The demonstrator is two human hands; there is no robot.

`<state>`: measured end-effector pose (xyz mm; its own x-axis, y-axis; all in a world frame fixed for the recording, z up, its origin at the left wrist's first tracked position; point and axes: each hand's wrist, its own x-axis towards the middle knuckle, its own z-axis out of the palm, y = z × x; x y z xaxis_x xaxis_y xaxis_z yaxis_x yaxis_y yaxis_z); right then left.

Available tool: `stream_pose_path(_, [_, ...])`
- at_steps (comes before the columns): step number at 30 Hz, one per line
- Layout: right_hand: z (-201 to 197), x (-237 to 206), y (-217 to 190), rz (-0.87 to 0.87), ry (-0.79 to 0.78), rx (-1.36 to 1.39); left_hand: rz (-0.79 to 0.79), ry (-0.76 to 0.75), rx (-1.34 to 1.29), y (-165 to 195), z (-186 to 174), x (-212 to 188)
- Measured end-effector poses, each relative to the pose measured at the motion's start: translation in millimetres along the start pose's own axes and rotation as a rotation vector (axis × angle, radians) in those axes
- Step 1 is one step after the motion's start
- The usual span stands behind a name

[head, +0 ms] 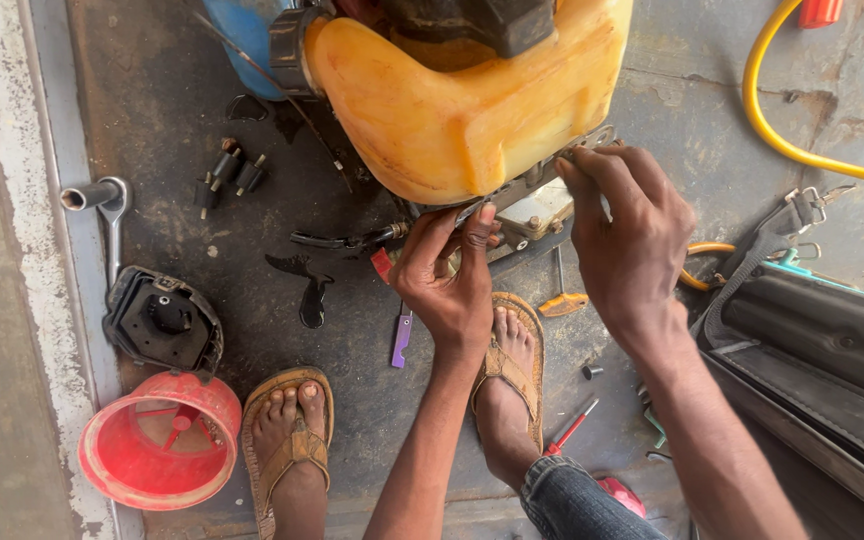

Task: The person works on a small engine or pump assembly, using a screwdriver to loosen a screw and pliers to remove a hose clamp. They detach a hose, then reattach it and tighten the clamp again. The person also handles a small black plastic part and a red container nearby.

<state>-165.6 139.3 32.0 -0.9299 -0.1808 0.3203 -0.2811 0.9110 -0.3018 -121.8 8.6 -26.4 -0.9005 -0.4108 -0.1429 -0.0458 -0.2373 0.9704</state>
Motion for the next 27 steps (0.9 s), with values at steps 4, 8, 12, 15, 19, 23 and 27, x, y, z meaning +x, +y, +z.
stream_pose_path(4, [0.3,1.4,4.8,-0.057,-0.065,-0.063,-0.004,-0.011,0.001,-1.5,-0.7,-0.7])
stream_pose_path(8, [10.0,0.1,7.3,0.017,-0.082,-0.026,0.012,-0.003,0.002,-2.1,1.0,0.1])
stream_pose_path(12, [13.0,1.3,11.3,0.09,-0.149,-0.021,-0.013,0.0,-0.006,-0.1,2.7,-2.2])
stream_pose_path(15, [7.3,4.3,10.5,0.193,-0.307,-0.163,-0.039,0.005,-0.038,1.1,2.9,-3.4])
stream_pose_path(19, [-6.1,3.7,2.1,-0.007,-0.071,0.078,-0.043,0.012,-0.052,1.7,2.7,-4.3])
stream_pose_path(23, [-11.2,0.1,-0.3,-0.097,-0.065,0.091,-0.057,0.028,-0.069,1.5,3.1,-7.3])
stream_pose_path(27, [-6.6,-3.2,6.0,-0.094,-0.068,0.039,-0.073,0.052,-0.105,0.6,3.9,-8.8])
